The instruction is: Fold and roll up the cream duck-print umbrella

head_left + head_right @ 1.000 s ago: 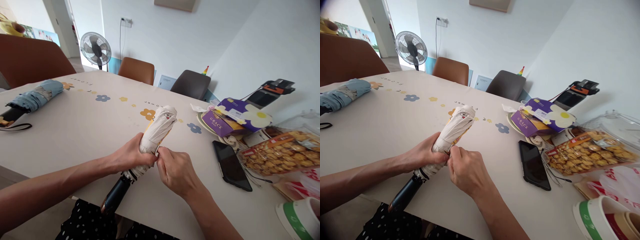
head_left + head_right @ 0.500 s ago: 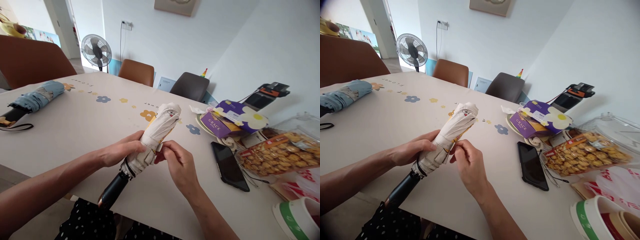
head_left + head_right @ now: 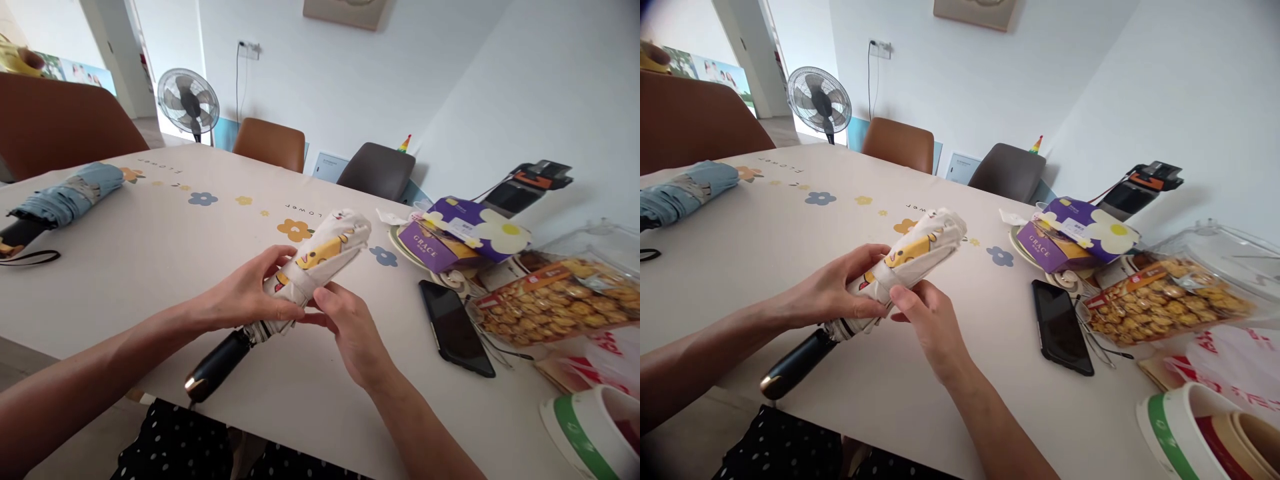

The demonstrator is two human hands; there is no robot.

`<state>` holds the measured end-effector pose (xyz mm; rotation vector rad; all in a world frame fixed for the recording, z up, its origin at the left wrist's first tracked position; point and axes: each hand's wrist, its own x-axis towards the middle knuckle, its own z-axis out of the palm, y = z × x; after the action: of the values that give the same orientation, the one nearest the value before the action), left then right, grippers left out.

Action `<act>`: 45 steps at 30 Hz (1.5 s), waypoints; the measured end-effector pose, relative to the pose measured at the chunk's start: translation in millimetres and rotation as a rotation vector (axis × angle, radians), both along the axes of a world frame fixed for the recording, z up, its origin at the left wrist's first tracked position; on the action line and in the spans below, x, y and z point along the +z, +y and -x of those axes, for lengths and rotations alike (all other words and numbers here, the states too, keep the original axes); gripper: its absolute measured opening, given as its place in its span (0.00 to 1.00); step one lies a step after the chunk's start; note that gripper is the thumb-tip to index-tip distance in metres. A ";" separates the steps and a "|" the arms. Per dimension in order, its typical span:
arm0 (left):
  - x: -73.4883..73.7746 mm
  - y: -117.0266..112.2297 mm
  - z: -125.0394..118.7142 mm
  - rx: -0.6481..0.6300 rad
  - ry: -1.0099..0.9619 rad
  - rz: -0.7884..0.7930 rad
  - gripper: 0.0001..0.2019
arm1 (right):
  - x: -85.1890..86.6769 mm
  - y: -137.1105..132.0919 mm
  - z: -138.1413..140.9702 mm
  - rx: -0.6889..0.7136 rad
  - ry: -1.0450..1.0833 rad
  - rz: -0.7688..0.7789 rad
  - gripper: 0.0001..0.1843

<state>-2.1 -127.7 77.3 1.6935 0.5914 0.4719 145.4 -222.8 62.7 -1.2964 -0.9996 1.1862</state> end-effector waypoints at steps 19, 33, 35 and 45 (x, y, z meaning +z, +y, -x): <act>-24.2 4.7 -6.4 -0.256 -0.172 0.829 0.25 | -22.5 14.5 -13.8 -0.057 0.267 -0.055 0.21; -36.7 4.5 -5.1 -0.501 -0.221 0.965 0.18 | -25.6 13.3 -10.0 0.162 0.304 -0.056 0.22; -33.8 5.2 -4.3 -0.371 -0.214 0.896 0.16 | -25.7 15.4 -8.5 0.126 0.327 -0.055 0.15; -23.2 -3.7 -7.7 -0.070 -0.041 0.239 0.13 | -22.7 14.5 -1.5 -0.006 0.408 -0.057 0.15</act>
<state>5.6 -131.4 54.1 1.4684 0.5348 0.3697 146.9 -208.3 40.0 -0.9594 -0.7238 1.3403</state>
